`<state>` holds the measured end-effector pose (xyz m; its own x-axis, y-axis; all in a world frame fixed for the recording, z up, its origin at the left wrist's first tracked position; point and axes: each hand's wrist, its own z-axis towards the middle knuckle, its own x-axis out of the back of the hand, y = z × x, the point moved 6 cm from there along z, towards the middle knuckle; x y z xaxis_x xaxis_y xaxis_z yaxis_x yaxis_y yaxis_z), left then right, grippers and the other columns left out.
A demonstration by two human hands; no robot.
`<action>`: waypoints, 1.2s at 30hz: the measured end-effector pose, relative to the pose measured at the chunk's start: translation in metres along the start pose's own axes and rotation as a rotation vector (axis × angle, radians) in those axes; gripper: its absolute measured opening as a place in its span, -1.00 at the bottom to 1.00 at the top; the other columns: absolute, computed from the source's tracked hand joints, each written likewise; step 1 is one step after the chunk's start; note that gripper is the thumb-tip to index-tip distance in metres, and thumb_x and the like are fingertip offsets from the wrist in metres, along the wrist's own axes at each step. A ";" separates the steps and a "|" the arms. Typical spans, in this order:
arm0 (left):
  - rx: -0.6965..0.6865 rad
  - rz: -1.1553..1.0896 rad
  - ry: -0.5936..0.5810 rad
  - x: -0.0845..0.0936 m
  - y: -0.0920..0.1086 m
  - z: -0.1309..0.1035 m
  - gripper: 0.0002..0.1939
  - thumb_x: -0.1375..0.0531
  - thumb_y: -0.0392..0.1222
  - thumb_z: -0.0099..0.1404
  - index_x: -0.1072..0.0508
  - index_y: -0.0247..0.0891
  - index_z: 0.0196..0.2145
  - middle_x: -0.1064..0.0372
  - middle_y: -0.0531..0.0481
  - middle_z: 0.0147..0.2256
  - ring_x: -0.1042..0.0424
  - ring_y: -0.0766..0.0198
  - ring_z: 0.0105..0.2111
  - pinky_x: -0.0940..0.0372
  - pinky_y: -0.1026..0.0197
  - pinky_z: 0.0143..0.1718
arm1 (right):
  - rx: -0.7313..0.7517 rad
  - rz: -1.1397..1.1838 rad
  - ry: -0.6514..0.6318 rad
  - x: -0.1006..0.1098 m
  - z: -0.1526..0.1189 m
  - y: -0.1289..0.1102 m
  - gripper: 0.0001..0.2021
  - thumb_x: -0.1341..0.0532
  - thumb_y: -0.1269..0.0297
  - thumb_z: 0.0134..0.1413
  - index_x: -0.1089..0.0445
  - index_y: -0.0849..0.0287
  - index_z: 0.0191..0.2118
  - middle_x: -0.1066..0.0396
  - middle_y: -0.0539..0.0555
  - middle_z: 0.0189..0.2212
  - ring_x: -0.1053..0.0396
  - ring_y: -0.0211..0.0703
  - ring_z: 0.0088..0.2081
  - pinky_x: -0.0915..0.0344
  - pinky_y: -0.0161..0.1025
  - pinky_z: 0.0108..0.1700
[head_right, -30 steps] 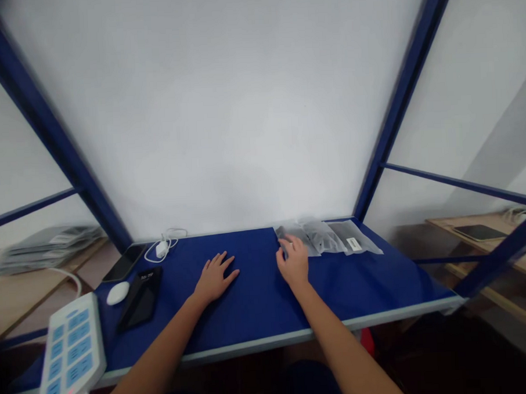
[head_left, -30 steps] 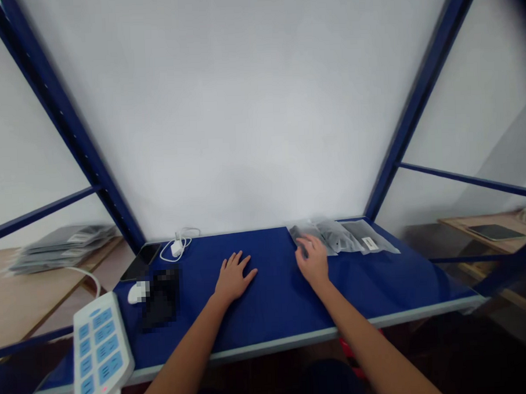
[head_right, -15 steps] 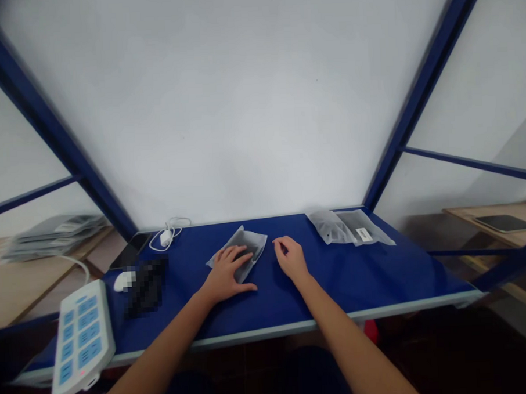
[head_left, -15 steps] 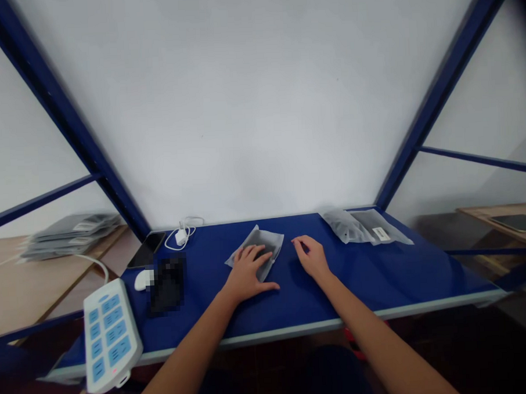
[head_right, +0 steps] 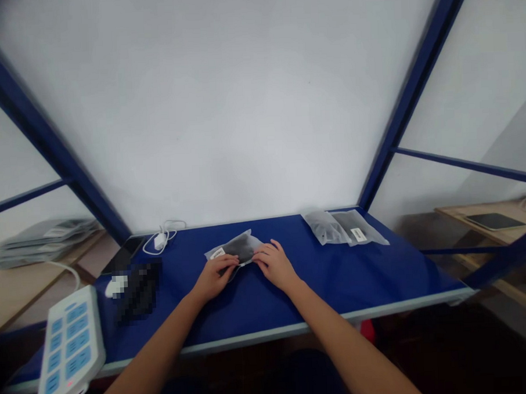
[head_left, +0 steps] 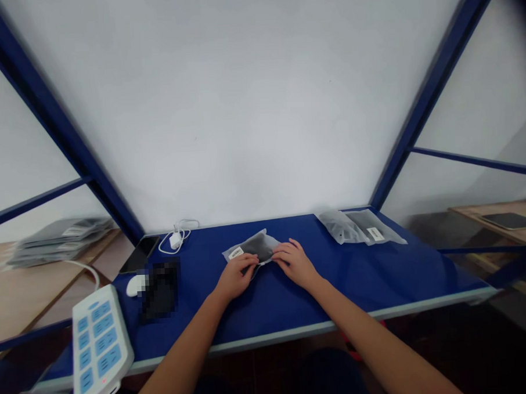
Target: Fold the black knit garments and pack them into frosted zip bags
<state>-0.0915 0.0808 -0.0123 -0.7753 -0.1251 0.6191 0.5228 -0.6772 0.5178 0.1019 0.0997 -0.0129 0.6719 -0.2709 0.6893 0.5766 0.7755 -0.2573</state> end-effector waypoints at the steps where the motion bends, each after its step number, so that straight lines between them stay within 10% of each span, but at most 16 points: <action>1: -0.014 0.046 0.036 0.004 -0.001 0.000 -0.79 -0.13 -0.30 0.36 -0.56 -0.14 -0.17 -0.53 -0.08 -0.15 -0.50 0.18 -0.11 -0.38 0.06 -0.02 | -0.006 0.002 0.020 0.002 0.000 0.000 -0.81 -0.16 0.44 0.24 -0.48 0.02 -0.17 -0.51 0.04 -0.21 -0.41 -0.11 -0.09 -0.14 0.13 0.20; 13: -0.075 0.090 0.256 0.019 0.007 -0.002 -0.75 -0.09 -0.30 0.42 -0.49 -0.11 -0.05 -0.48 -0.06 -0.12 -0.46 0.22 -0.07 -0.38 0.10 -0.01 | 0.040 -0.074 0.302 0.021 0.000 -0.014 -0.77 -0.21 0.43 0.18 -0.46 0.00 -0.08 -0.42 0.13 -0.09 -0.35 -0.02 -0.01 -0.30 0.04 0.07; 36: -0.093 0.524 0.213 0.010 0.041 0.006 -0.86 -0.13 -0.20 0.43 -0.51 -0.09 -0.17 -0.56 0.04 -0.19 -0.47 0.22 -0.19 -0.06 0.04 0.00 | 0.010 0.015 0.171 0.014 0.001 -0.019 -0.85 -0.11 0.41 0.28 -0.42 0.11 -0.18 -0.44 0.11 -0.25 -0.34 -0.09 -0.19 -0.22 -0.11 -0.11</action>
<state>-0.0756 0.0565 0.0186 -0.4800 -0.5984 0.6416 0.8308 -0.5450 0.1132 0.0996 0.0817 0.0028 0.7503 -0.3516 0.5599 0.5616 0.7858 -0.2591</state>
